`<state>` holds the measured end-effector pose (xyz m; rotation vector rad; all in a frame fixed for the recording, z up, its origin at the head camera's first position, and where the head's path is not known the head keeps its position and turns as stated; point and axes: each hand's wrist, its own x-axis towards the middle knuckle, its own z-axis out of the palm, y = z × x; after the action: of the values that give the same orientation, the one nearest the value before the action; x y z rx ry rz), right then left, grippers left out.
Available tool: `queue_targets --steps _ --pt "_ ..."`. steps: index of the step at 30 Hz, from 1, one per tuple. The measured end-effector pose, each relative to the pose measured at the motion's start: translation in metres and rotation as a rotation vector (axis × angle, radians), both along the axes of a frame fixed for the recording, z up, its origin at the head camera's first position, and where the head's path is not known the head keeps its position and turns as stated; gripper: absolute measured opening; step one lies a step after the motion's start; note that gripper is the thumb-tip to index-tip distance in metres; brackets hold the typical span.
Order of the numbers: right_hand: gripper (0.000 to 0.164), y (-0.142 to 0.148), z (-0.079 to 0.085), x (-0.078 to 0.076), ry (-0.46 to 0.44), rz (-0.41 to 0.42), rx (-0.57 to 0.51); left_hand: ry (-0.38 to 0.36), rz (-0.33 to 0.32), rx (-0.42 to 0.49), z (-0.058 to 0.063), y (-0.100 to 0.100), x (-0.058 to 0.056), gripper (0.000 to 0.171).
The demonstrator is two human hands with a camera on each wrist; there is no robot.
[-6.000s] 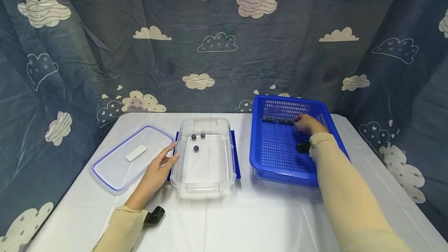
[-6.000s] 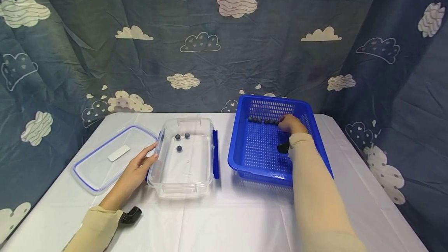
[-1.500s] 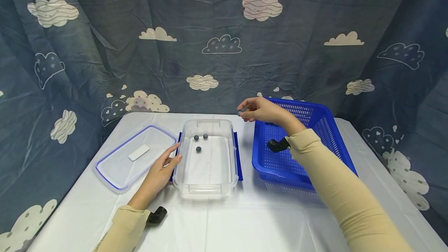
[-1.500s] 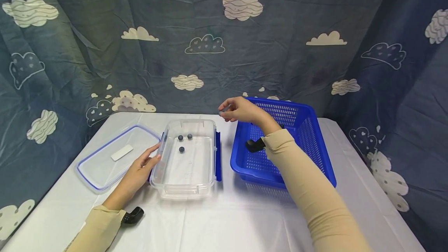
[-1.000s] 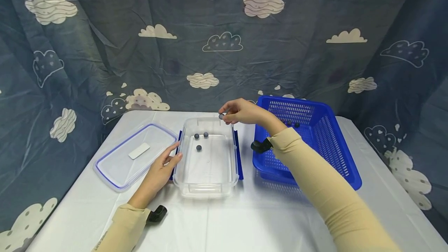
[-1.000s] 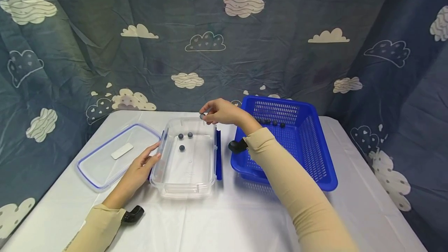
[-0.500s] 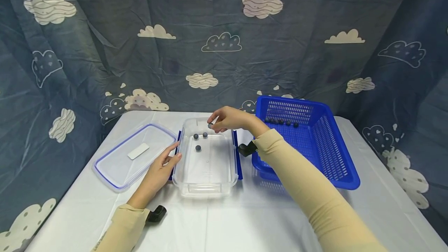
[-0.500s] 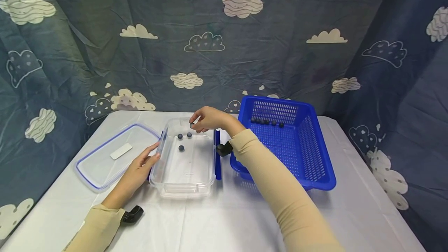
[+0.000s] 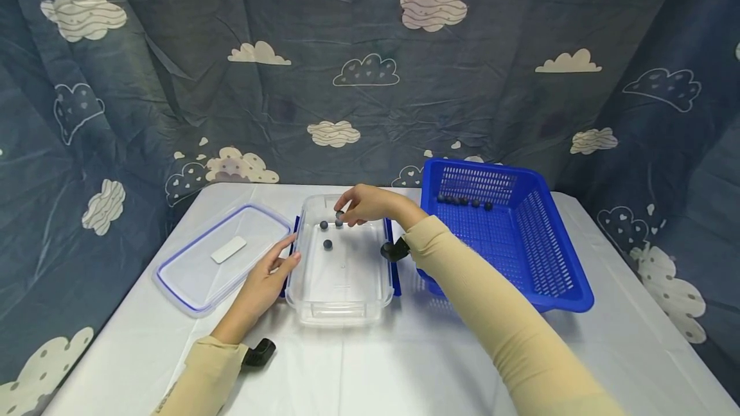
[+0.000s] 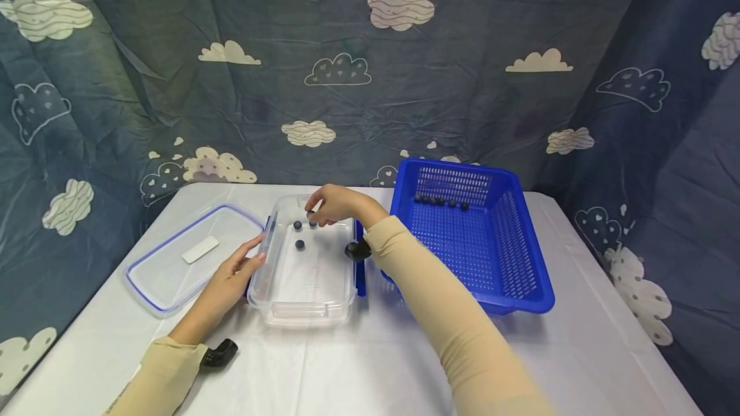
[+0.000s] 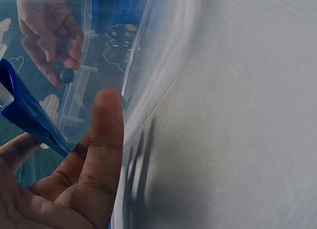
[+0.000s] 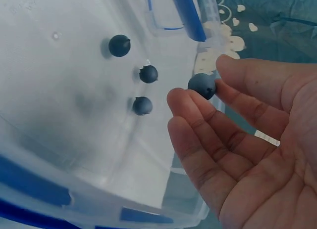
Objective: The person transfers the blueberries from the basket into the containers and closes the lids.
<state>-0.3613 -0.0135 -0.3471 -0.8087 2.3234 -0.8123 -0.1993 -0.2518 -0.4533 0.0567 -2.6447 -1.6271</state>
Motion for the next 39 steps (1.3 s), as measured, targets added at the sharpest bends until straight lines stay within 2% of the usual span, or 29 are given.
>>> queue_targets --steps 10,23,31,39 --pt "0.050 -0.004 0.000 0.005 0.038 0.010 0.056 -0.003 0.002 0.002 -0.003 0.001 0.000 0.057" --pt "0.033 0.015 0.004 0.002 0.095 -0.013 -0.006 0.003 0.003 -0.010 -0.001 0.002 0.001 0.057" --pt "0.032 0.025 0.009 -0.001 0.102 -0.023 -0.034 0.000 -0.002 -0.007 0.001 0.002 0.000 0.057" --pt "0.033 0.041 0.013 -0.005 0.073 -0.059 -0.066 0.007 0.001 -0.010 0.001 0.001 0.002 0.057"
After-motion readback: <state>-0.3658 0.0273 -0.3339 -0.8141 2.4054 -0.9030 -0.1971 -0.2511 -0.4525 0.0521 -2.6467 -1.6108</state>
